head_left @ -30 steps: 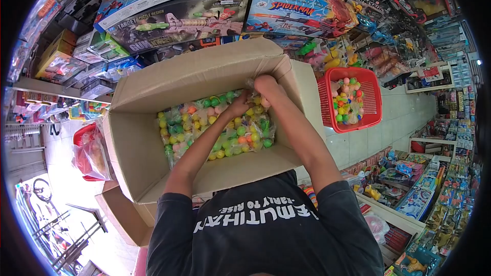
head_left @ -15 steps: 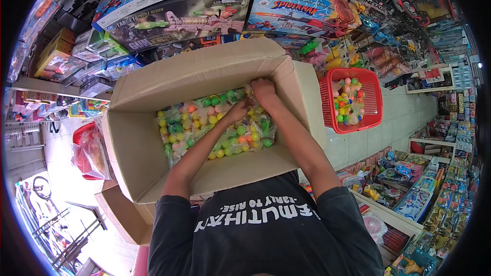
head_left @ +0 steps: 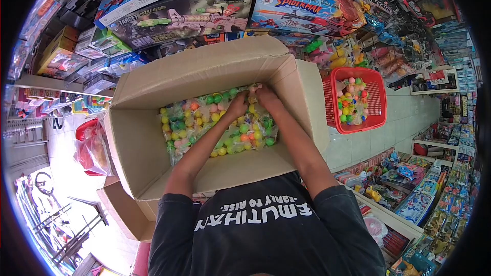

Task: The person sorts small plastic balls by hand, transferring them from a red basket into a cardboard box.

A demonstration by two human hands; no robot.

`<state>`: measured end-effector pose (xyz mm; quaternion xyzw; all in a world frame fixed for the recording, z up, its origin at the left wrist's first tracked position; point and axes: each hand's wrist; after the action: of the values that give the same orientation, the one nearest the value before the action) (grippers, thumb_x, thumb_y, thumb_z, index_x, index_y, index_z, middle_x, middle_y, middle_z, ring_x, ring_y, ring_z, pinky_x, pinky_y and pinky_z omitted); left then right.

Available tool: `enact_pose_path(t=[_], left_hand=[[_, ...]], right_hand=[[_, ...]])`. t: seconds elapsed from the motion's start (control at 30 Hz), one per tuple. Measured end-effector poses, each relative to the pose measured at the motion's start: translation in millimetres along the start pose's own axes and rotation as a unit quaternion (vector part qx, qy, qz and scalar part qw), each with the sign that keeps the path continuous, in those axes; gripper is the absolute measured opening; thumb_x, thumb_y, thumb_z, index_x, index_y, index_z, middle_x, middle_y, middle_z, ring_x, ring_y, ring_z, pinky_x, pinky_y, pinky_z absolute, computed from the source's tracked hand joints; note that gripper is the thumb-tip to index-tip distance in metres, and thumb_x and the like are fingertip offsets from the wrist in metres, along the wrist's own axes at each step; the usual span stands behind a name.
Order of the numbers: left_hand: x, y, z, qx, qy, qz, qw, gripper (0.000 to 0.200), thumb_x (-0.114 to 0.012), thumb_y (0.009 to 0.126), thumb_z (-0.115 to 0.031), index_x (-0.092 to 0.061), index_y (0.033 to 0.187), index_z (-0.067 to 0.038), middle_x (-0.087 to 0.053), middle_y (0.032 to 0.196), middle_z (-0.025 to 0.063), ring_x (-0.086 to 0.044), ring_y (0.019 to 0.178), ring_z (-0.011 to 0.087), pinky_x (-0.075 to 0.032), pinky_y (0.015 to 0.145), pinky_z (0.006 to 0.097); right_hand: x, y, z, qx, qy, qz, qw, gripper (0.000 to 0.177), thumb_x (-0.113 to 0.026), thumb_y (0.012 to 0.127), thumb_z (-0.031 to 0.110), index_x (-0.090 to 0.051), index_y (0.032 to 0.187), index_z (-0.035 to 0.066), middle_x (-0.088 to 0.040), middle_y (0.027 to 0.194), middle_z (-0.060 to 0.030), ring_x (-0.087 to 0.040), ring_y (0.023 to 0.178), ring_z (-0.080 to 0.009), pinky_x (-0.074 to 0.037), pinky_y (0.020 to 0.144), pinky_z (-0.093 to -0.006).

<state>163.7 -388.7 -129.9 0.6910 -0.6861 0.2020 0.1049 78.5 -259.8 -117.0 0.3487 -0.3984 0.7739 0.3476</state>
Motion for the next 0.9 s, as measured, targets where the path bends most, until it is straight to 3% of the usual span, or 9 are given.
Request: enact_pose_path(t=[0.1,0.17,0.23,0.4,0.53,0.7,0.8,0.87,0.9], left_hand=[[-5.7,0.4,-1.3,-0.037,0.035,0.008,0.999,0.054,-0.048,0.074,-0.003,-0.034,0.127,-0.003,-0.043,0.117,0.0263,-0.042,0.110,0.0398,-0.035,0.094,0.0396],[-6.5,0.7,-5.0,-0.040,0.039,0.012,0.998,0.061,-0.048,0.074,-0.003,-0.028,0.131,-0.003,-0.039,0.121,0.0280,-0.041,0.111,0.0409,-0.034,0.096,0.0393],[-7.8,3.2,-2.6,-0.002,0.070,0.074,0.995,0.065,-0.049,0.074,-0.003,-0.023,0.133,-0.004,-0.037,0.122,0.0288,-0.041,0.110,0.0419,-0.033,0.096,0.0392],[-9.6,2.4,-5.7,0.018,0.016,0.074,0.997,0.062,-0.048,0.076,-0.003,-0.024,0.133,-0.002,-0.038,0.126,0.0259,-0.044,0.111,0.0383,-0.035,0.094,0.0372],[-1.2,-0.3,-17.4,0.123,-0.133,0.082,0.980,0.065,-0.048,0.074,-0.002,-0.023,0.133,-0.003,-0.043,0.121,0.0249,-0.042,0.115,0.0317,-0.035,0.094,0.0348],[2.0,-1.9,-15.6,0.099,-0.188,0.095,0.973,0.064,-0.048,0.073,0.000,-0.024,0.131,-0.003,-0.044,0.121,0.0200,-0.040,0.117,0.0281,-0.032,0.096,0.0323],[3.9,-4.3,-20.9,0.106,-0.214,0.108,0.965,0.064,-0.049,0.072,0.001,-0.023,0.131,-0.003,-0.044,0.122,0.0196,-0.038,0.119,0.0285,-0.030,0.097,0.0322],[3.2,-2.6,-25.9,0.132,-0.234,0.129,0.955,0.065,-0.049,0.072,0.001,-0.021,0.131,-0.002,-0.043,0.122,0.0198,-0.037,0.119,0.0291,-0.030,0.098,0.0327],[-1.6,1.8,-18.0,0.088,-0.186,0.123,0.971,0.068,-0.050,0.072,0.001,-0.019,0.132,-0.001,-0.043,0.123,0.0208,-0.038,0.118,0.0294,-0.031,0.097,0.0328]], right_hand=[[11.1,-4.3,11.0,-0.091,0.103,0.053,0.989,0.028,-0.049,0.085,0.010,-0.053,0.112,0.006,-0.042,0.123,-0.0152,-0.044,0.111,-0.0312,-0.034,0.096,-0.0345],[11.1,-3.6,9.0,0.077,-0.143,0.078,0.984,0.037,-0.055,0.078,0.006,-0.052,0.114,0.008,-0.045,0.121,-0.0139,-0.041,0.114,-0.0300,-0.032,0.097,-0.0331],[3.2,7.0,-2.4,0.097,-0.129,0.094,0.982,0.040,-0.056,0.074,0.005,-0.052,0.114,0.008,-0.046,0.120,-0.0141,-0.040,0.114,-0.0295,-0.032,0.098,-0.0327],[37.4,-8.4,17.9,0.160,-0.112,0.138,0.971,0.048,-0.056,0.065,0.002,-0.055,0.113,0.008,-0.050,0.115,-0.0146,-0.043,0.112,-0.0287,-0.033,0.098,-0.0329],[31.3,-5.3,16.0,0.110,-0.070,0.130,0.983,0.044,-0.056,0.068,0.004,-0.056,0.112,0.010,-0.051,0.117,-0.0146,-0.045,0.110,-0.0293,-0.035,0.096,-0.0338],[22.9,6.5,9.0,0.083,-0.053,0.133,0.986,0.043,-0.056,0.071,0.005,-0.055,0.113,0.010,-0.051,0.118,-0.0156,-0.048,0.110,-0.0291,-0.037,0.094,-0.0349],[30.3,7.6,14.9,0.096,-0.138,0.144,0.975,0.038,-0.057,0.073,0.012,-0.056,0.111,0.008,-0.055,0.112,-0.0164,-0.052,0.103,-0.0299,-0.041,0.089,-0.0361],[46.4,3.4,28.4,-0.012,-0.099,0.104,0.990,0.034,-0.057,0.075,0.020,-0.059,0.106,0.007,-0.058,0.104,-0.0173,-0.056,0.097,-0.0315,-0.044,0.084,-0.0380],[59.3,0.0,34.1,-0.013,-0.099,0.099,0.990,0.034,-0.057,0.075,0.020,-0.059,0.106,0.007,-0.058,0.104,-0.0173,-0.056,0.097,-0.0315,-0.044,0.084,-0.0380]])
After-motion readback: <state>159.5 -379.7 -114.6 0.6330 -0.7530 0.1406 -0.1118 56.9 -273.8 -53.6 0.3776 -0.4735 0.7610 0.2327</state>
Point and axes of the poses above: each hand's wrist, its own y-axis towards the middle knuckle, its own x-axis out of the back of the hand, z = x × y
